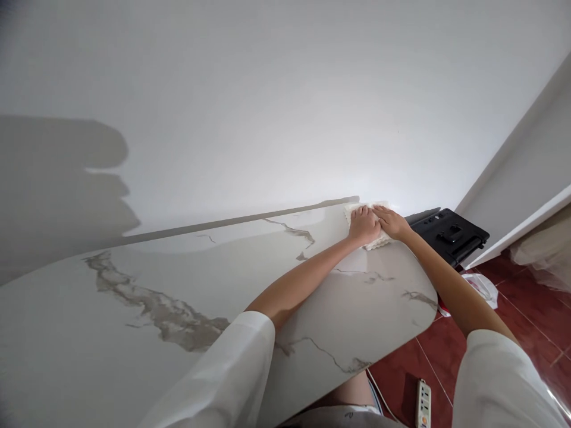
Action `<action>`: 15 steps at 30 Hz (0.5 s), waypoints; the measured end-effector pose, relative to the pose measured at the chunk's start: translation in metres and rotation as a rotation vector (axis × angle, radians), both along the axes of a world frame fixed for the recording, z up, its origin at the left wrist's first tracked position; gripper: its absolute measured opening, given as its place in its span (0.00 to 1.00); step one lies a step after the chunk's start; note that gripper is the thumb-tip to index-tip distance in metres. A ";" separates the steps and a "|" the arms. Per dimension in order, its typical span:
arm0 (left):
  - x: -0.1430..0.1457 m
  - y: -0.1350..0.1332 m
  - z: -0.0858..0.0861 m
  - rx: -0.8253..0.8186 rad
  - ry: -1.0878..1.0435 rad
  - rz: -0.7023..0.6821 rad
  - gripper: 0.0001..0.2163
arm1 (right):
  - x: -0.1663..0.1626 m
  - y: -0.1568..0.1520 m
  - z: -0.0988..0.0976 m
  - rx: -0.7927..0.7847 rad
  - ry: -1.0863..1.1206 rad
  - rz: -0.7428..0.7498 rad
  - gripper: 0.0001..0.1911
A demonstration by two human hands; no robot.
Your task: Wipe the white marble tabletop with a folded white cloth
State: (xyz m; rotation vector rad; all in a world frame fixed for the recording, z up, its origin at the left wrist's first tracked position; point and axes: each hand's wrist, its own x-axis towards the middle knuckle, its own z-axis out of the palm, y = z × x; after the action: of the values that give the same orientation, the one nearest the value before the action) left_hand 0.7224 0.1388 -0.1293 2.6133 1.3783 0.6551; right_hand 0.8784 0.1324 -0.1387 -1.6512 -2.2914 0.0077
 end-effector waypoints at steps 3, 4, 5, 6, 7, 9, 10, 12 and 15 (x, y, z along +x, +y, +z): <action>-0.008 0.026 0.000 -0.020 0.013 0.004 0.26 | -0.009 0.027 0.000 0.023 -0.009 0.004 0.27; -0.010 0.032 0.000 -0.025 0.017 0.003 0.25 | -0.012 0.034 0.000 0.029 -0.015 0.005 0.27; -0.013 0.037 0.001 -0.028 0.019 0.003 0.25 | -0.015 0.040 0.000 0.033 -0.023 0.007 0.27; -0.015 0.041 0.001 -0.030 0.021 0.003 0.25 | -0.018 0.044 0.000 0.038 -0.032 0.008 0.27; -0.018 0.043 0.002 -0.032 0.024 0.004 0.25 | -0.022 0.048 0.000 0.042 -0.043 0.007 0.27; -0.024 0.045 0.003 -0.036 0.033 0.003 0.25 | -0.032 0.050 0.004 0.044 -0.064 -0.005 0.26; -0.028 0.044 0.004 -0.039 0.040 -0.003 0.25 | -0.039 0.047 0.009 0.038 -0.072 -0.018 0.26; -0.039 0.040 0.007 -0.036 0.058 -0.032 0.24 | -0.058 0.032 0.024 0.026 -0.075 -0.036 0.27; -0.070 0.025 0.012 -0.016 0.079 -0.079 0.24 | -0.095 -0.024 0.058 0.138 -0.007 0.026 0.29</action>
State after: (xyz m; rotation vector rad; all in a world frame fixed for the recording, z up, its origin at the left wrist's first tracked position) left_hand 0.6526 0.1639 -0.1176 2.6921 1.2870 0.5342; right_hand 0.7833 0.1080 -0.0807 -1.5549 -2.2633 -0.1472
